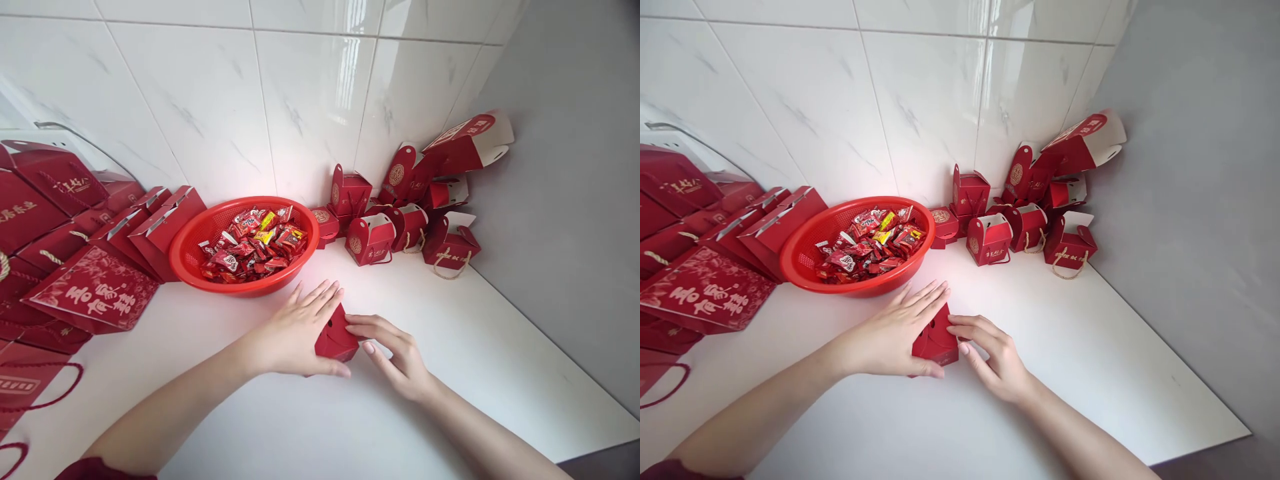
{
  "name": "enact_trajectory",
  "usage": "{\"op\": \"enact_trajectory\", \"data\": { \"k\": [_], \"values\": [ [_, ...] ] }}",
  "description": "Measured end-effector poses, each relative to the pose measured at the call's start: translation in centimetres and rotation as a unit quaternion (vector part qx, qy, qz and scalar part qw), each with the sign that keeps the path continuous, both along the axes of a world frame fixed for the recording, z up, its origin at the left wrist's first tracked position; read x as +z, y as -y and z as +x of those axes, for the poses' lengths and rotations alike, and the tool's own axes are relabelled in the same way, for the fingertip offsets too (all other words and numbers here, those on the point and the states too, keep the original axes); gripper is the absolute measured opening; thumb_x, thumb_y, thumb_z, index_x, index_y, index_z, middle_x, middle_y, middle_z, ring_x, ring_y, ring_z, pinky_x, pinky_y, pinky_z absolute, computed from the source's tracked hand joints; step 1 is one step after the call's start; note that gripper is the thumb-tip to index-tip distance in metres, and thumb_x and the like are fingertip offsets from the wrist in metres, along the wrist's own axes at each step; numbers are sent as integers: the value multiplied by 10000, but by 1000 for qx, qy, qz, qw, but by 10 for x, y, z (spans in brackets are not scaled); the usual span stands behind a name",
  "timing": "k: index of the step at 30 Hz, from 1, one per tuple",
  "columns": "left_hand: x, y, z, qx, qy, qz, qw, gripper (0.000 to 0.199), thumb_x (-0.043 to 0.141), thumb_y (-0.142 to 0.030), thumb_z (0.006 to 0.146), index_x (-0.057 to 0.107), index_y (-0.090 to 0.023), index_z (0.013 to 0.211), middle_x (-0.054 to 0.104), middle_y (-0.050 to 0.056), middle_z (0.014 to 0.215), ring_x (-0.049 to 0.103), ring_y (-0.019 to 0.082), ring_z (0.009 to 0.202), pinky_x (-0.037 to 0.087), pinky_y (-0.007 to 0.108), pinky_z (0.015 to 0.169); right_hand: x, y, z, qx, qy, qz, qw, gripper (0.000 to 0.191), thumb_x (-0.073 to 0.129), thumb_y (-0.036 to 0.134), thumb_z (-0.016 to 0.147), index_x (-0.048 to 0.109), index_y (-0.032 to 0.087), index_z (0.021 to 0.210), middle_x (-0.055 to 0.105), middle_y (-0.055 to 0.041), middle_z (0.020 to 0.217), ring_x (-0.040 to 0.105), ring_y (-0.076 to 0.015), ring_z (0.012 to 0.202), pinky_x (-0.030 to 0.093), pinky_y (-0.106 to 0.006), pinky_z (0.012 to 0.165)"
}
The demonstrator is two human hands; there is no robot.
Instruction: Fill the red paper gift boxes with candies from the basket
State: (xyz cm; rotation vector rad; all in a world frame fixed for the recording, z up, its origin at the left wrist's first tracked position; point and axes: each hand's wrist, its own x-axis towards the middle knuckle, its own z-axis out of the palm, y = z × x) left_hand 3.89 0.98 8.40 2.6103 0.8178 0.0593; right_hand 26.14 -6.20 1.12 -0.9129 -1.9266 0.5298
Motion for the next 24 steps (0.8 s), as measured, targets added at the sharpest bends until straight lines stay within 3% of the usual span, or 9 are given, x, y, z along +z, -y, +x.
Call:
{"op": "enact_trajectory", "data": {
  "k": [2, 7, 15, 20, 24],
  "values": [
    [1, -7, -5, -22, -9, -18, 1000, 1115, 576, -763, 753, 109, -169, 1574, 80, 151, 1625, 86, 352, 1506, 79, 574, 1209, -1, 0, 1, 14, -6, 3, 1000, 359, 498, 115, 954, 604, 241, 1272, 626, -104, 1290, 606, -217, 1165, 540, -388, 950],
    [-2, -18, -9, -61, 4, -10, 998, 934, 605, -581, 835, 145, -235, 1571, 123, 96, 1634, 106, 320, 1509, 88, 531, 1220, -1, 0, 1, 12, 35, 25, 999, 352, 494, 121, 957, 601, 227, 1274, 630, -117, 1274, 612, -221, 1166, 551, -384, 941],
    [-5, -20, -10, -81, 53, -10, 995, 952, 649, -630, 790, 212, -278, 1559, 203, 82, 1623, 149, 340, 1501, 98, 543, 1220, -6, 2, -2, -2, 52, 32, 998, 313, 477, 130, 962, 597, 237, 1230, 615, -119, 1255, 614, -231, 1157, 558, -402, 946],
    [3, -5, -24, -55, 47, -17, 997, 847, 653, -602, 810, 310, -309, 1527, 215, 85, 1620, 127, 356, 1502, 103, 595, 1204, -6, 10, -7, 29, 90, 41, 995, 375, 503, 130, 937, 551, 229, 1295, 583, -135, 1288, 598, -237, 1186, 560, -380, 951],
    [6, 21, -48, -3, 44, -9, 999, 838, 707, -514, 789, 327, -339, 1515, 205, 78, 1626, 125, 384, 1496, 190, 602, 1184, -1, 11, -19, 90, 142, 55, 984, 417, 500, 144, 930, 513, 198, 1344, 562, -159, 1318, 609, -227, 1175, 571, -345, 924]
  ]
}}
